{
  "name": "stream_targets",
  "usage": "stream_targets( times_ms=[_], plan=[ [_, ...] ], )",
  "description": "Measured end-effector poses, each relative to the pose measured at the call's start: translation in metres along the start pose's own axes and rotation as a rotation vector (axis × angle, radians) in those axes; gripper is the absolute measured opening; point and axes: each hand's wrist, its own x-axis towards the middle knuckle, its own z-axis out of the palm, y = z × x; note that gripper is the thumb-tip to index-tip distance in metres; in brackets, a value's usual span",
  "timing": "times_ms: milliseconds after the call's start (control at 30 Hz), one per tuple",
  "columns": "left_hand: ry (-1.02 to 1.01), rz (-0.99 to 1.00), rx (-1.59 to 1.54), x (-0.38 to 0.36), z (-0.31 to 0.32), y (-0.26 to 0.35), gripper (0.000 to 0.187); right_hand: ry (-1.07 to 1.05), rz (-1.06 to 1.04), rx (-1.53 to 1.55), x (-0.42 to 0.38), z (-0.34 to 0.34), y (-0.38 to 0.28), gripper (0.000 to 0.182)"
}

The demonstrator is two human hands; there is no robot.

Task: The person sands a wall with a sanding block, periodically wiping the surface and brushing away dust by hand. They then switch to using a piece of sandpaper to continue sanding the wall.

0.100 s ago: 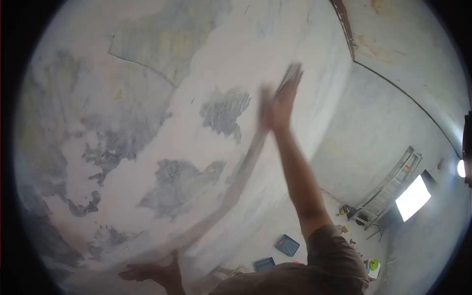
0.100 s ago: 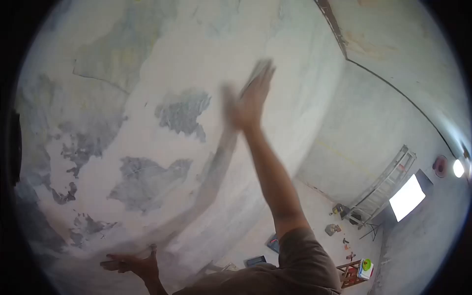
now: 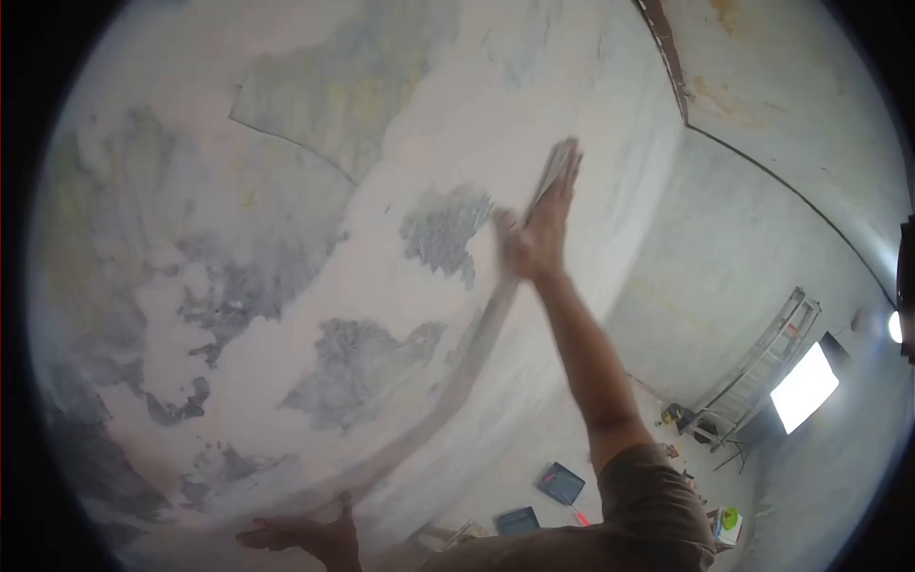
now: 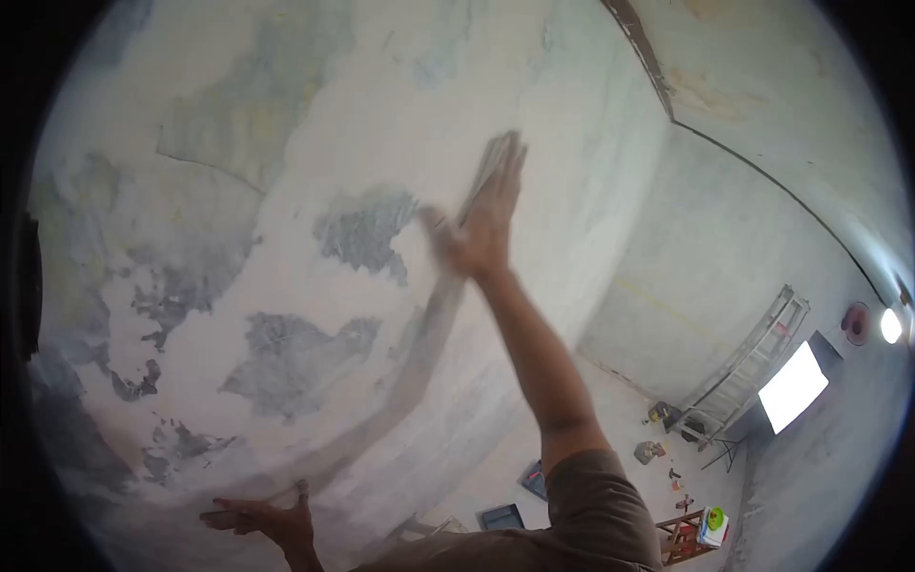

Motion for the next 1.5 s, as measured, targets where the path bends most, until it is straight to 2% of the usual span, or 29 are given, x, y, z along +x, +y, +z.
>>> stream_targets(
  times_ms=[33, 67, 100, 133, 200, 233, 333, 400, 467, 500, 533, 600, 633, 667, 700, 733, 800, 867, 933, 1000, 1100, 1133, 1233, 1267, 1300, 1333, 1400, 1433, 1500],
  plan=[
    [-0.019, 0.034, -0.006, 0.005, -0.005, -0.005, 0.152, 0.03, -0.036, -0.029, 0.01, 0.0, 0.014, 0.102],
    [-0.043, 0.061, -0.011, 0.008, -0.011, -0.008, 0.154, 0.053, 0.137, -0.057, 0.036, 0.002, 0.042, 0.097],
    [-0.039, 0.07, -0.003, 0.009, -0.012, -0.007, 0.154, 0.065, 0.148, -0.038, 0.058, 0.013, 0.113, 0.095],
    [-0.029, 0.064, 0.011, 0.013, -0.01, -0.007, 0.153, 0.078, 0.164, -0.039, 0.063, 0.011, 0.106, 0.095],
    [-0.042, 0.082, 0.034, 0.014, -0.021, -0.011, 0.152, 0.135, 0.481, 0.14, 0.07, -0.005, 0.072, 0.095],
    [-0.058, 0.082, 0.041, 0.012, -0.026, -0.013, 0.151, 0.094, 0.502, 0.105, 0.047, -0.005, 0.047, 0.095],
    [-0.117, 0.14, 0.092, 0.005, -0.029, -0.034, 0.149, -0.026, 0.221, -0.003, -0.054, 0.002, -0.015, 0.104],
    [-0.126, 0.179, 0.132, 0.006, -0.029, -0.033, 0.149, -0.073, 0.128, 0.057, -0.058, -0.006, -0.016, 0.107],
    [-0.077, 0.084, 0.078, 0.01, -0.038, -0.019, 0.149, -0.016, 0.05, -0.036, -0.015, -0.005, 0.029, 0.105],
    [-0.076, 0.084, 0.083, 0.008, -0.038, -0.016, 0.149, 0.02, 0.209, 0.027, 0.012, -0.008, 0.047, 0.101],
    [-0.064, 0.078, 0.084, 0.008, -0.04, -0.015, 0.148, 0.022, 0.217, 0.029, 0.029, -0.009, 0.055, 0.101],
    [-0.053, 0.089, 0.083, 0.01, -0.042, -0.015, 0.148, 0.11, 0.394, 0.144, 0.045, -0.016, 0.065, 0.099],
    [-0.053, 0.08, 0.096, 0.007, -0.042, -0.02, 0.148, 0.049, 0.432, 0.078, 0.027, -0.014, 0.055, 0.101],
    [-0.049, 0.071, 0.106, 0.006, -0.039, -0.023, 0.148, 0.013, 0.377, 0.028, -0.005, -0.009, 0.043, 0.101],
    [-0.049, 0.076, 0.097, 0.005, -0.031, -0.026, 0.148, -0.015, 0.184, -0.012, -0.039, -0.005, 0.032, 0.107],
    [-0.052, 0.074, 0.085, 0.0, -0.026, -0.024, 0.148, -0.061, 0.15, 0.049, -0.062, -0.007, 0.009, 0.115],
    [-0.036, 0.067, 0.063, -0.004, -0.014, -0.019, 0.147, -0.11, 0.098, 0.094, -0.063, -0.015, 0.009, 0.12],
    [-0.029, 0.065, 0.063, -0.007, -0.007, -0.018, 0.146, -0.105, 0.125, -0.017, -0.017, -0.019, 0.048, 0.114],
    [-0.048, 0.072, 0.083, -0.016, -0.011, -0.026, 0.146, 0.04, 0.293, 0.04, 0.024, -0.012, 0.109, 0.1],
    [-0.073, 0.097, 0.1, -0.019, -0.02, -0.035, 0.145, 0.117, 0.426, 0.138, 0.031, -0.014, 0.105, 0.099],
    [-0.094, 0.116, 0.092, -0.019, -0.015, -0.032, 0.144, -0.077, 0.32, -0.031, -0.041, -0.005, 0.058, 0.11],
    [-0.098, 0.11, 0.088, -0.024, -0.014, -0.031, 0.143, -0.109, 0.246, 0.018, -0.061, -0.008, 0.042, 0.114],
    [-0.064, 0.086, 0.092, -0.024, -0.01, -0.025, 0.142, -0.07, 0.149, -0.004, -0.036, -0.011, 0.065, 0.11],
    [-0.055, 0.082, 0.099, -0.024, -0.011, -0.025, 0.142, -0.049, 0.154, -0.056, -0.01, -0.008, 0.094, 0.108],
    [-0.051, 0.082, 0.105, -0.025, -0.012, -0.025, 0.142, 0.03, 0.303, 0.028, 0.019, -0.009, 0.108, 0.106],
    [-0.055, 0.092, 0.114, -0.025, -0.016, -0.028, 0.141, 0.03, 0.319, 0.028, 0.028, -0.008, 0.115, 0.106],
    [-0.068, 0.123, 0.125, -0.021, -0.024, -0.033, 0.141, 0.045, 0.454, 0.038, 0.03, -0.007, 0.123, 0.108],
    [-0.071, 0.137, 0.125, -0.018, -0.025, -0.035, 0.14, -0.016, 0.477, 0.042, 0.006, -0.005, 0.102, 0.108],
    [-0.07, 0.15, 0.114, -0.017, -0.023, -0.036, 0.139, -0.109, 0.19, -0.037, -0.064, -0.001, 0.06, 0.12]
  ],
)
